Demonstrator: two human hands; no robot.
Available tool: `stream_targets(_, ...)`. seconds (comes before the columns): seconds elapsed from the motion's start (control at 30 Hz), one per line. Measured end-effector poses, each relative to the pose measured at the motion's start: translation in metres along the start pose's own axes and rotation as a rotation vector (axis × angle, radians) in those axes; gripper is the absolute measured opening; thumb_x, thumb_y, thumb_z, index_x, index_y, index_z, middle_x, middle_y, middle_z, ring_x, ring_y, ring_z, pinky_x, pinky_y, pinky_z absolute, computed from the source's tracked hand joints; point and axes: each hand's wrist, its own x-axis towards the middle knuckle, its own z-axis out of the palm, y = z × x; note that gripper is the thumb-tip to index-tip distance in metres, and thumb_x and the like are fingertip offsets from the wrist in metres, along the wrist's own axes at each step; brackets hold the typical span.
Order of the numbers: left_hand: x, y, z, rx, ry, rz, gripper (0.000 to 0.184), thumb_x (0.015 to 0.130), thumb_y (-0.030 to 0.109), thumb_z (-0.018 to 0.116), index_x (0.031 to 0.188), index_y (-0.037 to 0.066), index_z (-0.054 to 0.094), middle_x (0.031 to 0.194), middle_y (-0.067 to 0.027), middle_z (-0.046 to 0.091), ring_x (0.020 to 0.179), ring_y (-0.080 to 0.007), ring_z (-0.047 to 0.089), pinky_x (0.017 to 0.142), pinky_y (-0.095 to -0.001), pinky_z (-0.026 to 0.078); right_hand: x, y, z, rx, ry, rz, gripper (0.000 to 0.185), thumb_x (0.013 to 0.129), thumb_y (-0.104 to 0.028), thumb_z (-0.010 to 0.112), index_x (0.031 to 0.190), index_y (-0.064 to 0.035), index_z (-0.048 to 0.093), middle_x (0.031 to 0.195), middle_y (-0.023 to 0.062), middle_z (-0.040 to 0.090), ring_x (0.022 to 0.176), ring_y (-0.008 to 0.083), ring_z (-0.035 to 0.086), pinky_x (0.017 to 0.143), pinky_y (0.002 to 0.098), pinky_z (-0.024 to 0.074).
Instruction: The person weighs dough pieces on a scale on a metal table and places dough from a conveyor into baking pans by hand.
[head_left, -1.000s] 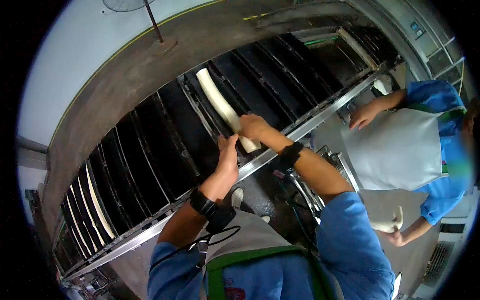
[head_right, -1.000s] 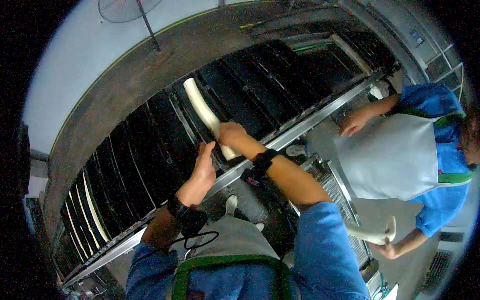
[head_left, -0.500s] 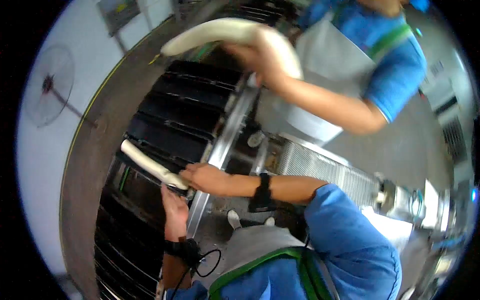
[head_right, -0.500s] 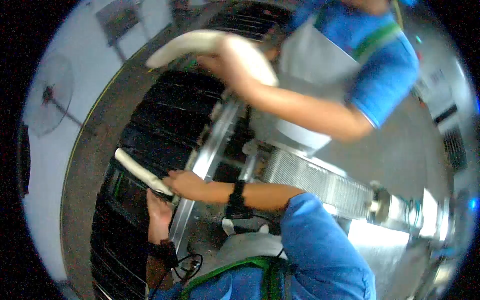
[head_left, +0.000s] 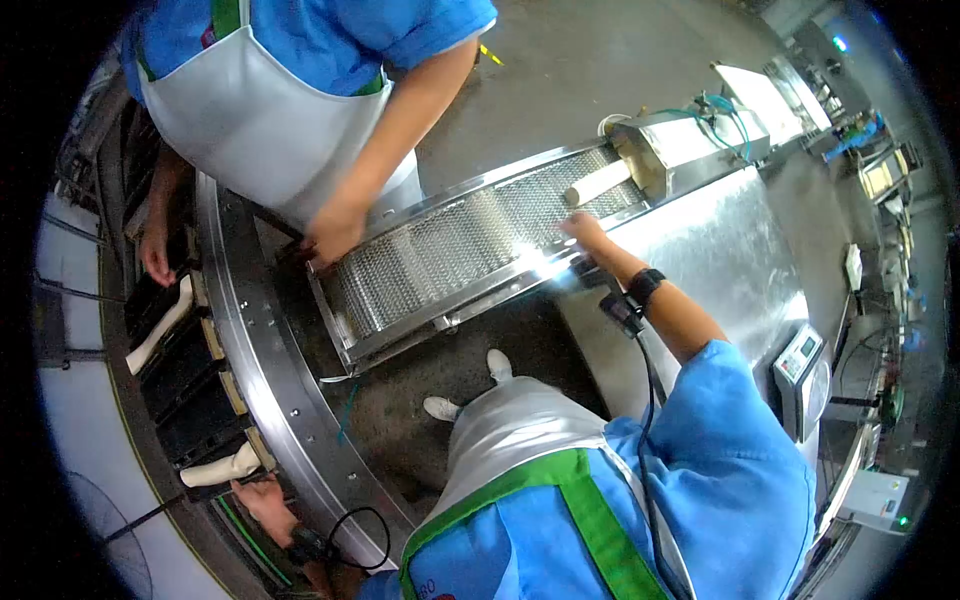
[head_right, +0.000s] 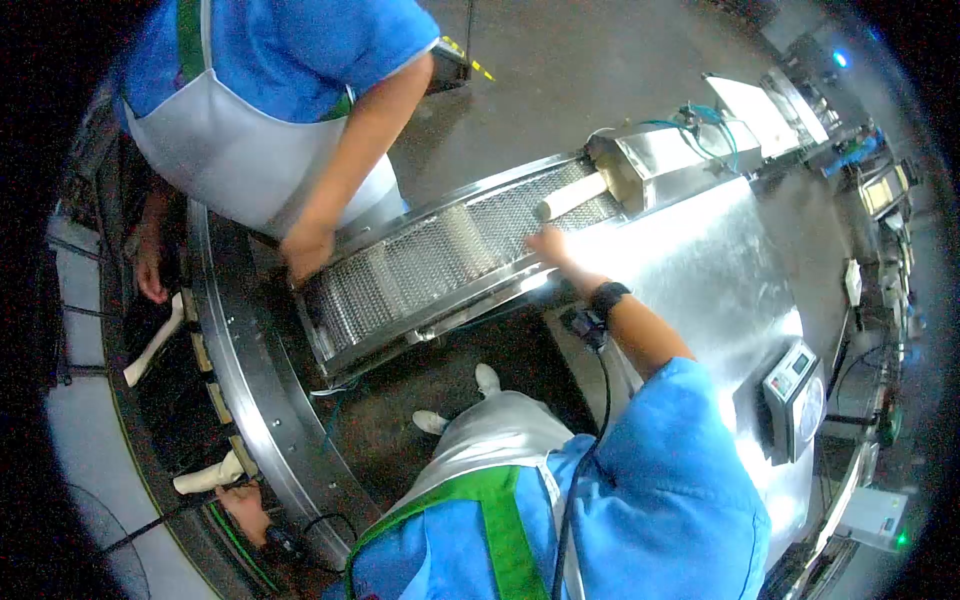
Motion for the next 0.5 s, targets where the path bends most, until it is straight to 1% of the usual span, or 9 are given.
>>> stream_targets(0.07,-0.086,-0.009,0.056,0.157,0.018,0.096,0.049,0.079,0.047,0.041,0.109,0.008,0.039,0.104,-0.0089,0.041,0.083,-0.0194,0.040,0.074,-0.0317,0.033,0.030,0.038,-0.029,0.055,0.144,0.095,0.036,0.072,-0.026,0.057,0.095,-0.0012,0.048,0.075,0.0130,0.054,0.053,0.0198,0.050,0.047,0.0308,0.0435)
stream_targets(0.13,-0.096,-0.009,0.042,0.248,-0.031,0.171,0.058,0.080,0.041,0.044,0.124,0.009,0.023,0.103,-0.0105,0.042,0.080,-0.0178,0.043,0.065,-0.0294,0.039,0.058,0.068,-0.043,-0.610,0.084,-0.208,0.057,0.067,-0.022,0.063,0.113,-0.0065,0.034,0.079,0.0144,0.053,0.061,0.0224,0.051,0.053,0.0327,0.0438)
stream_targets(0.17,-0.082,-0.016,0.009,1.005,-0.315,0.606,0.061,0.081,0.033,0.045,0.128,0.010,0.015,0.114,-0.0120,0.038,0.096,-0.0198,0.040,0.076,-0.0303,0.037,0.065,0.078,-0.048,-0.839,0.117,-0.338,0.071,0.064,-0.019,0.066,0.122,-0.0092,0.027,0.081,0.0151,0.052,0.066,0.0238,0.051,0.056,0.0337,0.0440)
stream_targets(0.23,-0.142,-0.015,0.065,0.148,-0.263,0.180,0.056,0.082,0.015,0.045,0.128,0.007,0.013,0.123,-0.0109,0.031,0.109,-0.0217,0.034,0.085,-0.0309,0.033,0.078,0.054,-0.050,-0.750,0.081,-0.181,0.055,0.066,-0.020,0.062,0.112,-0.0075,0.035,0.071,0.0142,0.056,0.059,0.0231,0.054,0.052,0.0319,0.0432)
stream_targets(0.33,-0.100,-0.025,0.027,0.757,-0.128,0.572,0.047,0.084,0.037,0.035,0.120,0.006,0.034,0.118,-0.0097,0.038,0.106,-0.0203,0.037,0.087,-0.0316,0.032,0.038,-0.027,-0.050,-0.044,0.158,0.242,0.036,0.075,-0.033,0.052,0.079,0.0021,0.059,0.070,0.0143,0.059,0.055,0.0185,0.055,0.049,0.0303,0.0420)
stream_targets(0.37,-0.102,-0.014,0.052,0.074,-0.041,0.267,0.046,0.085,0.036,0.034,0.119,0.004,0.033,0.116,-0.0095,0.039,0.104,-0.0219,0.039,0.088,-0.0332,0.030,0.053,-0.021,-0.037,0.092,0.218,0.383,0.036,0.075,-0.032,0.052,0.079,0.0041,0.058,0.068,0.0120,0.059,0.054,0.0181,0.055,0.049,0.0308,0.0421)
stream_targets(0.43,-0.088,-0.024,0.027,0.166,-0.278,0.446,0.047,0.086,0.037,0.033,0.118,0.004,0.034,0.115,-0.0094,0.040,0.103,-0.0236,0.040,0.089,-0.0348,0.029,0.064,0.020,-0.029,-0.719,0.245,-0.531,0.017,0.075,-0.018,0.050,0.077,-0.0024,0.054,0.063,0.0110,0.055,0.054,0.0204,0.054,0.047,0.0318,0.0403)
stream_targets(0.47,-0.086,-0.027,0.021,0.709,-0.061,0.893,0.050,0.081,0.040,0.039,0.116,0.003,0.036,0.112,-0.0106,0.042,0.102,-0.0235,0.041,0.088,-0.0352,0.030,0.108,0.072,-0.011,-0.197,0.119,-0.284,0.010,0.073,-0.012,0.048,0.076,-0.0026,0.050,0.061,0.0136,0.052,0.055,0.0254,0.052,0.046,0.0333,0.0387)
stream_targets(0.5,-0.073,-0.030,0.020,0.985,0.048,1.088,0.052,0.079,0.041,0.042,0.114,0.003,0.037,0.111,-0.0111,0.043,0.101,-0.0235,0.042,0.088,-0.0353,0.031,0.050,0.031,-0.041,-0.252,0.165,-0.741,0.011,0.074,-0.010,0.046,0.078,0.0002,0.047,0.061,0.0133,0.052,0.055,0.0251,0.051,0.047,0.0336,0.0382)
